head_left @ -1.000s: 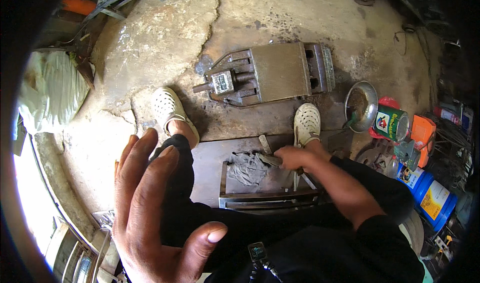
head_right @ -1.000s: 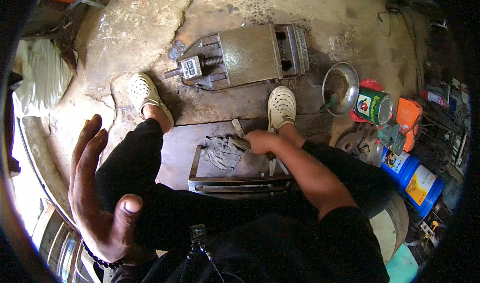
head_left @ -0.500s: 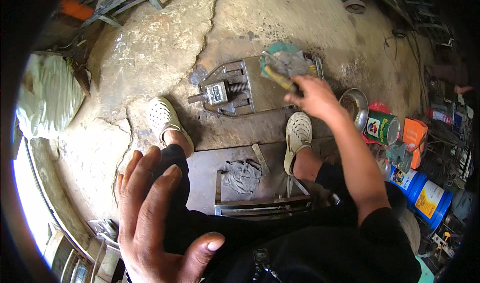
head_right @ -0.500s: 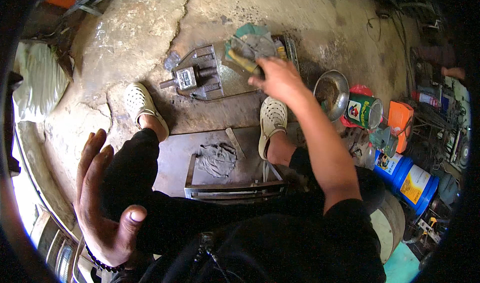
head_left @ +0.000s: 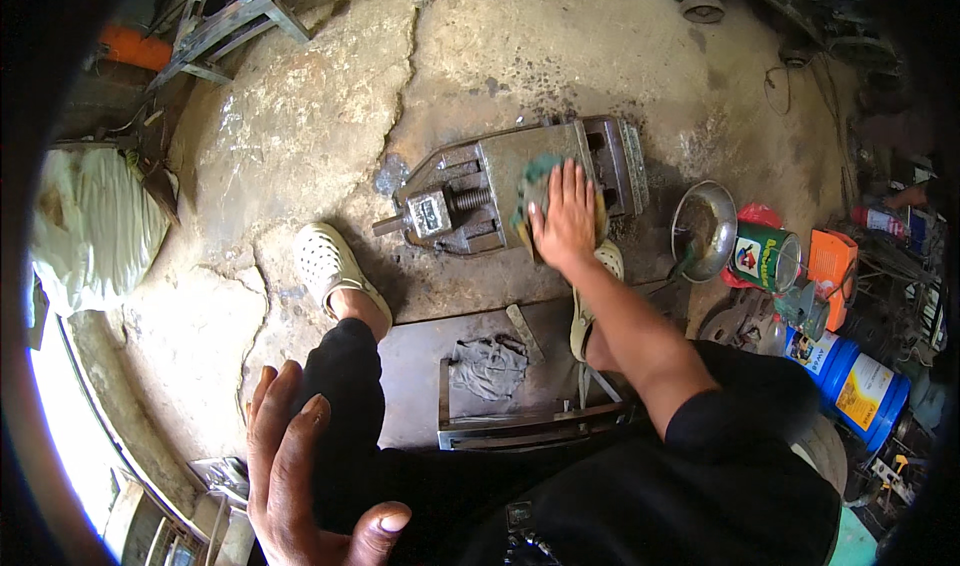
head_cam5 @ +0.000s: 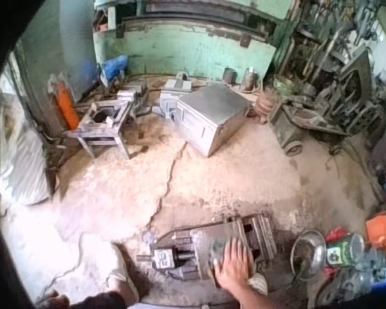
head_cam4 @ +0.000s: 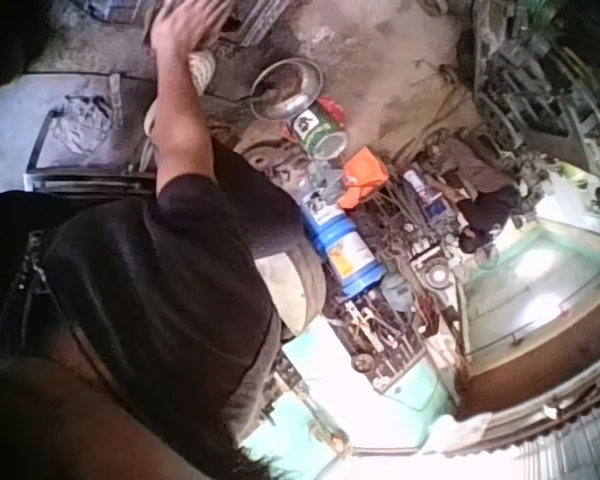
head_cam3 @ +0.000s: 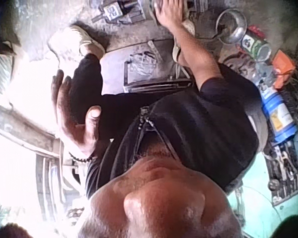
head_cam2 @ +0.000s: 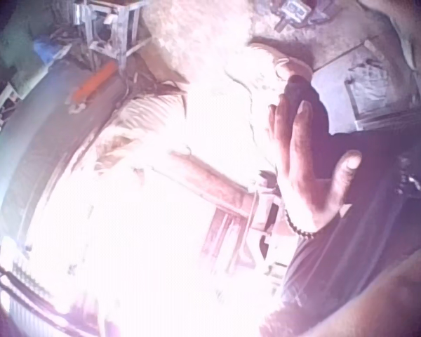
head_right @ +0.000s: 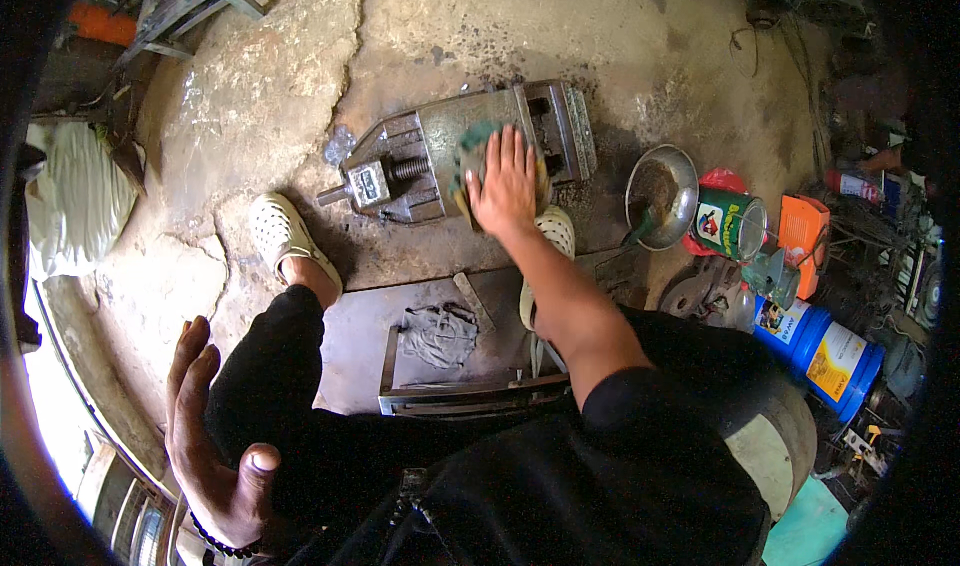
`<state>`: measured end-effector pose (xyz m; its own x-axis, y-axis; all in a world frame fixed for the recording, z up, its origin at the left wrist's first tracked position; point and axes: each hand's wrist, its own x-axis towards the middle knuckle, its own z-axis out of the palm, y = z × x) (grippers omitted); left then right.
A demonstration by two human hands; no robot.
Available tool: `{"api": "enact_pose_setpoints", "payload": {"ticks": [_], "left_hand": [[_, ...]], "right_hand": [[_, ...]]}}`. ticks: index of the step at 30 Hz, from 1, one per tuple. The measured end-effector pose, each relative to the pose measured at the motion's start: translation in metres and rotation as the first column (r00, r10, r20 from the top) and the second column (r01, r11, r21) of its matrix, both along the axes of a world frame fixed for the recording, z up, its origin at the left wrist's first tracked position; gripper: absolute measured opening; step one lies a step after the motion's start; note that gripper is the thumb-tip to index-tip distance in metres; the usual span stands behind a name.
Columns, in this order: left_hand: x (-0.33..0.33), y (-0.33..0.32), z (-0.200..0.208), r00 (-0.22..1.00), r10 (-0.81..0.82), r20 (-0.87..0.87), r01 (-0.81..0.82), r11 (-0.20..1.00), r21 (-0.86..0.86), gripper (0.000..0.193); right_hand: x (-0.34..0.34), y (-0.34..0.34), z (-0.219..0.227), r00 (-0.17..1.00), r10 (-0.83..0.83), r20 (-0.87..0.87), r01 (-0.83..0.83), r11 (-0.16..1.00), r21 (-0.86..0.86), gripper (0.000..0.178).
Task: The person cleans a metal part clamped in a bench vise using a green-handled brush and a cloth. The person scrubs the part with the brush and then wipes it with the cloth.
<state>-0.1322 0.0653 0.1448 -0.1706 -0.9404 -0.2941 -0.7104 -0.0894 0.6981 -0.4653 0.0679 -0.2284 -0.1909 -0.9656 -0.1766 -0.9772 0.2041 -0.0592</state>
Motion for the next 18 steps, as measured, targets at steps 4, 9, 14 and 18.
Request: {"api": "enact_pose_setpoints", "payload": {"ticks": [4, 9, 14, 18], "left_hand": [[0.009, -0.005, 0.0, 0.993, -0.118, -0.019, 0.119, 0.992, 0.029, 0.092], [0.026, -0.01, 0.001, 0.966, -0.255, -0.046, 0.256, 0.966, 0.019, 0.082], [0.033, -0.015, 0.0, 0.948, -0.319, 0.008, 0.319, 0.948, 0.001, 0.08], [0.03, -0.019, 0.0, 0.956, -0.292, -0.03, 0.293, 0.956, 0.034, 0.08]], "right_hand": [[0.005, 0.043, 0.007, 0.997, 0.053, 0.059, -0.052, 0.999, -0.011, 0.07], [-0.026, -0.022, -0.005, 0.993, -0.097, -0.065, 0.092, 0.993, -0.071, 0.066], [-0.036, -0.112, -0.011, 0.98, -0.198, 0.029, 0.199, 0.962, -0.185, 0.066], [0.008, -0.124, -0.006, 0.927, -0.36, -0.105, 0.355, 0.933, -0.066, 0.066]]}}
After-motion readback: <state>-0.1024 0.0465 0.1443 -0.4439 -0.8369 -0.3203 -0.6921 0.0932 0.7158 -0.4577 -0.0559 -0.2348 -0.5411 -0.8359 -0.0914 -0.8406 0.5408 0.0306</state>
